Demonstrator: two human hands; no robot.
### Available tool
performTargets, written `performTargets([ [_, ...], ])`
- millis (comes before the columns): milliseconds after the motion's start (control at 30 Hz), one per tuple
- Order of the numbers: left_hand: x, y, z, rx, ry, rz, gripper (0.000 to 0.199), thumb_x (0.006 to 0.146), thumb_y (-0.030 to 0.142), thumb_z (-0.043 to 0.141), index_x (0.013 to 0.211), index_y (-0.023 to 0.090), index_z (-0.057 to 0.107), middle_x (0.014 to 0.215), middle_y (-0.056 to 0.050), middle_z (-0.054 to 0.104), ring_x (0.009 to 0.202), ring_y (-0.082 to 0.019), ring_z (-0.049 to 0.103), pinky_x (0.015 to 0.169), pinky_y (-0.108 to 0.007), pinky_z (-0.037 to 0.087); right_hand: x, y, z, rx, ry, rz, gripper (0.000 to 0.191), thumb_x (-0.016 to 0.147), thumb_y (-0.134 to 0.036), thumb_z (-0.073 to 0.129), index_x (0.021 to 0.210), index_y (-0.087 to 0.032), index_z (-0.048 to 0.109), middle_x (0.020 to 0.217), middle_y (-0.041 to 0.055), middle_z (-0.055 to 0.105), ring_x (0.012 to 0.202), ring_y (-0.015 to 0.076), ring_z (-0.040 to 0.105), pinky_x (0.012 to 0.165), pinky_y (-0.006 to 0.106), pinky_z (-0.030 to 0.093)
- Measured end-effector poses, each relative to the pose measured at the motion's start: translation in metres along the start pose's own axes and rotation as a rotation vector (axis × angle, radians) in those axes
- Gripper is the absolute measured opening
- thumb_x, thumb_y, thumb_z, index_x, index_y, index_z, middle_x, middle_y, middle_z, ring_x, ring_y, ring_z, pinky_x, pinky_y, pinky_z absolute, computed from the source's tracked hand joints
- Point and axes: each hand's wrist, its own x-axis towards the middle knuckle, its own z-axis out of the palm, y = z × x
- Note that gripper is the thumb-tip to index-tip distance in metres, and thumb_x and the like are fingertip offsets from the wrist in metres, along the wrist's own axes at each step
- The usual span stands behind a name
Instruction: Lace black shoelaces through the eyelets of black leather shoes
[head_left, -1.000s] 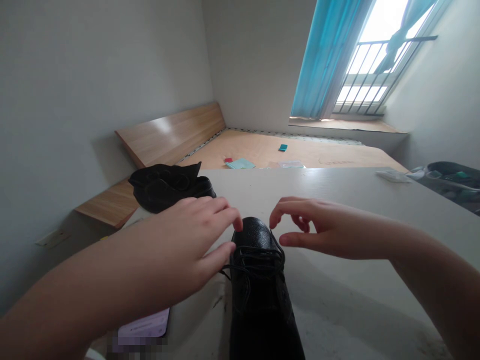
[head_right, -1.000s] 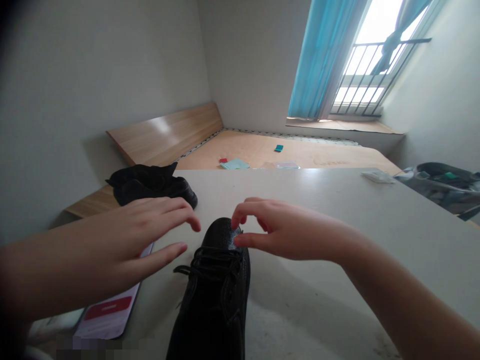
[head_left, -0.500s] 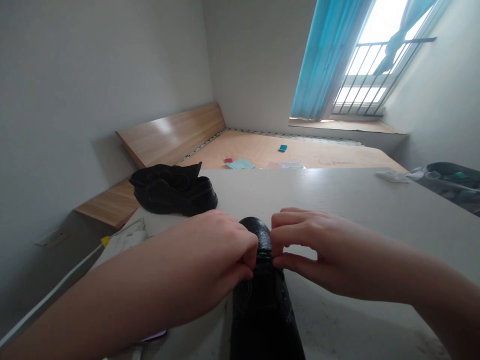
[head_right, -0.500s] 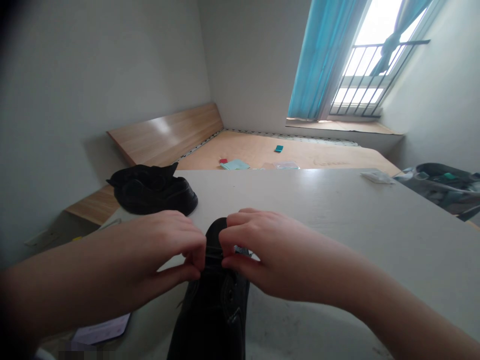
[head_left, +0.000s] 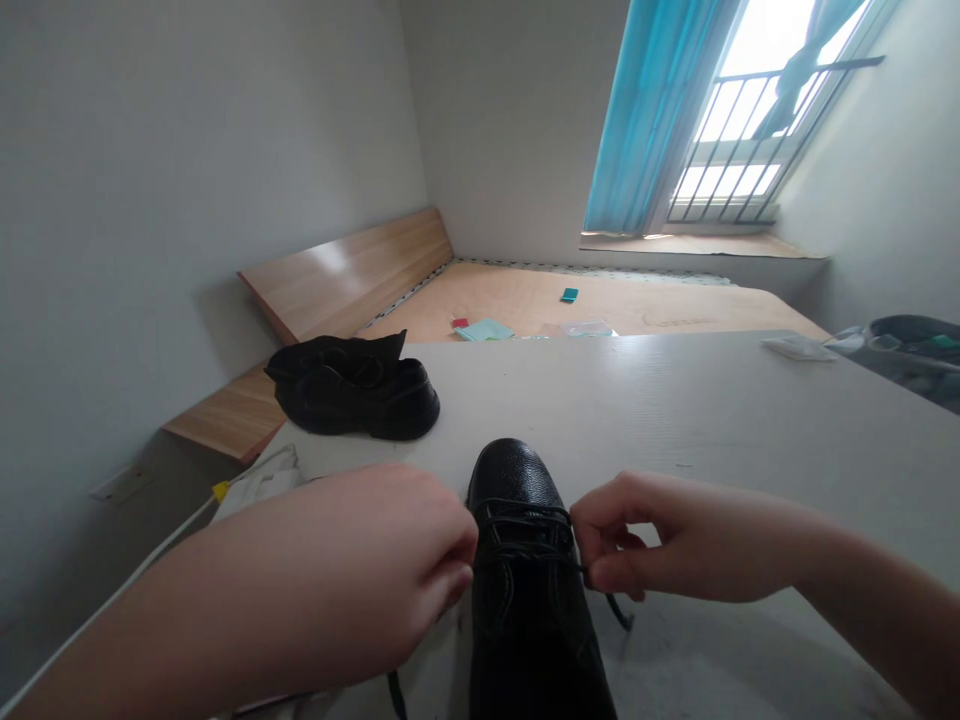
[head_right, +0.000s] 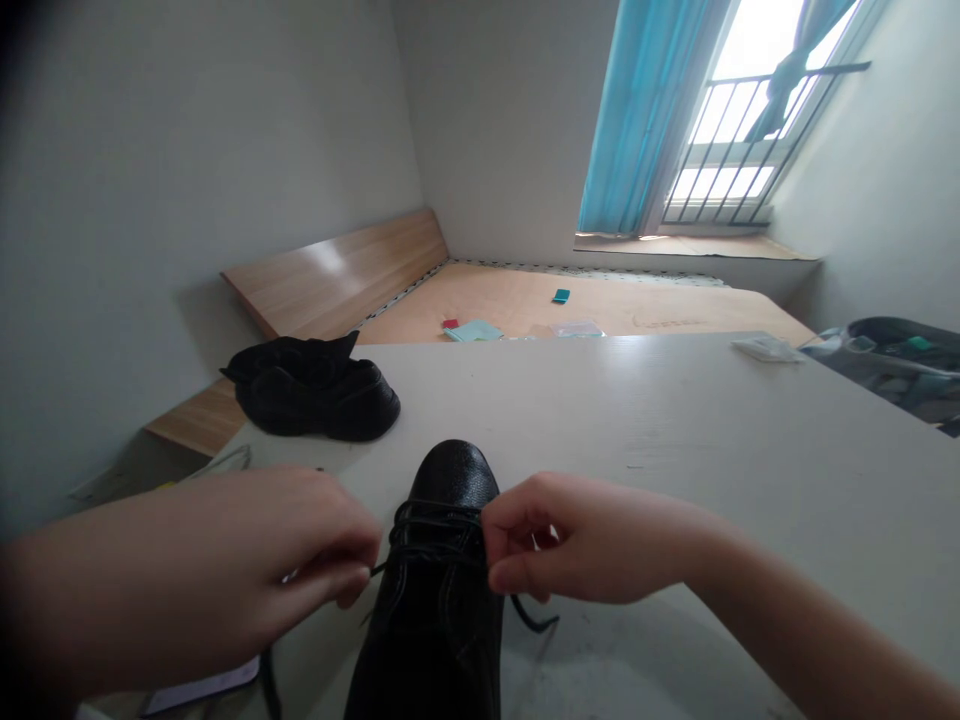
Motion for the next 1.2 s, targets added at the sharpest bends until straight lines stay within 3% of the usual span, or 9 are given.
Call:
performTargets([
  [100, 0.004, 0.005, -0.008, 0.084, -0.186, -0.011, 0.029, 0.089, 0.033, 0.047, 0.073, 0.026, 0.07, 0.072, 0.0, 0.07, 0.061, -0.018, 0.061, 0.05, -0.027, 0.032, 0.004, 0.012, 0.005, 0.419, -0.043, -0.086, 0.027, 0.086, -0.04, 0.067, 0.08, -0.014, 0.061, 0.074, 0.0044, 0.066, 0.067, 0.0123, 0.059, 0.065, 0.026, 0.046],
  [167, 0.009, 0.008, -0.014, -0.008, -0.197, -0.039, 0.03, 0.091, 0.037, 0.046, 0.077, 0.027, 0.071, 0.075, 0.002, 0.071, 0.067, -0.018, 0.062, 0.054, -0.026, 0.036, 0.006, 0.016, 0.009, 0.582, -0.01, -0.154, 0.028, 0.084, -0.04, 0.071, 0.085, -0.013, 0.065, 0.079, 0.005, 0.067, 0.07, 0.0112, 0.06, 0.067, 0.024, 0.046],
  [367, 0.024, 0.008, -0.003, -0.464, -0.137, -0.08, 0.029, 0.09, 0.042, 0.053, 0.083, 0.024, 0.074, 0.083, 0.001, 0.07, 0.086, -0.02, 0.063, 0.08, -0.027, 0.045, 0.008, 0.012, 0.023, 0.739, 0.214, -0.144, 0.028, 0.082, -0.041, 0.075, 0.079, -0.014, 0.07, 0.103, 0.0052, 0.067, 0.066, 0.0047, 0.049, 0.056, 0.017, 0.034],
  [467, 0.022, 0.004, 0.019, -0.766, -0.042, -0.049, 0.028, 0.09, 0.038, 0.053, 0.077, 0.022, 0.071, 0.085, 0.0, 0.069, 0.088, -0.019, 0.062, 0.082, -0.027, 0.047, 0.007, 0.008, 0.03, 0.785, 0.236, -0.11, 0.03, 0.083, -0.044, 0.074, 0.085, -0.014, 0.072, 0.09, 0.0053, 0.069, 0.059, 0.0048, 0.051, 0.052, 0.018, 0.032],
  [633, 0.019, -0.001, 0.046, -1.005, 0.124, -0.045, 0.02, 0.085, 0.038, 0.066, 0.077, 0.023, 0.077, 0.091, -0.001, 0.068, 0.084, -0.016, 0.063, 0.076, -0.025, 0.05, 0.011, 0.006, 0.038, 0.838, 0.335, -0.059, 0.035, 0.075, -0.047, 0.079, 0.086, -0.014, 0.071, 0.069, 0.0, 0.065, 0.049, 0.0049, 0.052, 0.046, 0.018, 0.029],
  [733, 0.021, -0.002, 0.051, -1.005, 0.176, -0.01, 0.01, 0.082, 0.03, 0.071, 0.078, 0.025, 0.079, 0.098, -0.001, 0.069, 0.087, -0.015, 0.064, 0.08, -0.024, 0.051, 0.015, 0.005, 0.04, 0.815, 0.402, -0.052, 0.039, 0.065, -0.046, 0.086, 0.084, -0.015, 0.071, 0.057, -0.0044, 0.058, 0.048, 0.007, 0.052, 0.046, 0.019, 0.033],
  [867, 0.018, 0.001, 0.053, -0.902, 0.249, -0.012, 0.012, 0.083, 0.027, 0.069, 0.079, 0.026, 0.08, 0.098, -0.001, 0.072, 0.088, -0.017, 0.066, 0.08, -0.026, 0.052, 0.017, 0.003, 0.042, 0.797, 0.435, -0.075, 0.038, 0.061, -0.044, 0.088, 0.08, -0.015, 0.072, 0.063, -0.0022, 0.063, 0.049, 0.0064, 0.051, 0.047, 0.021, 0.04],
  [1033, 0.015, 0.005, 0.055, -0.872, 0.289, -0.029, 0.016, 0.086, 0.031, 0.064, 0.083, 0.025, 0.079, 0.101, -0.003, 0.073, 0.092, -0.02, 0.068, 0.083, -0.03, 0.053, 0.015, 0.005, 0.043, 0.805, 0.435, -0.077, 0.039, 0.061, -0.046, 0.087, 0.083, -0.016, 0.073, 0.059, -0.0035, 0.061, 0.046, 0.0066, 0.051, 0.044, 0.02, 0.04],
  [1200, 0.02, 0.007, 0.062, -0.852, 0.37, -0.093, 0.014, 0.078, 0.035, 0.071, 0.073, 0.022, 0.074, 0.09, -0.002, 0.073, 0.081, -0.019, 0.065, 0.076, -0.03, 0.05, 0.016, 0.004, 0.045, 0.821, 0.45, -0.053, 0.037, 0.057, -0.041, 0.09, 0.078, -0.015, 0.072, 0.059, -0.0033, 0.061, 0.045, 0.0066, 0.051, 0.042, 0.019, 0.039],
])
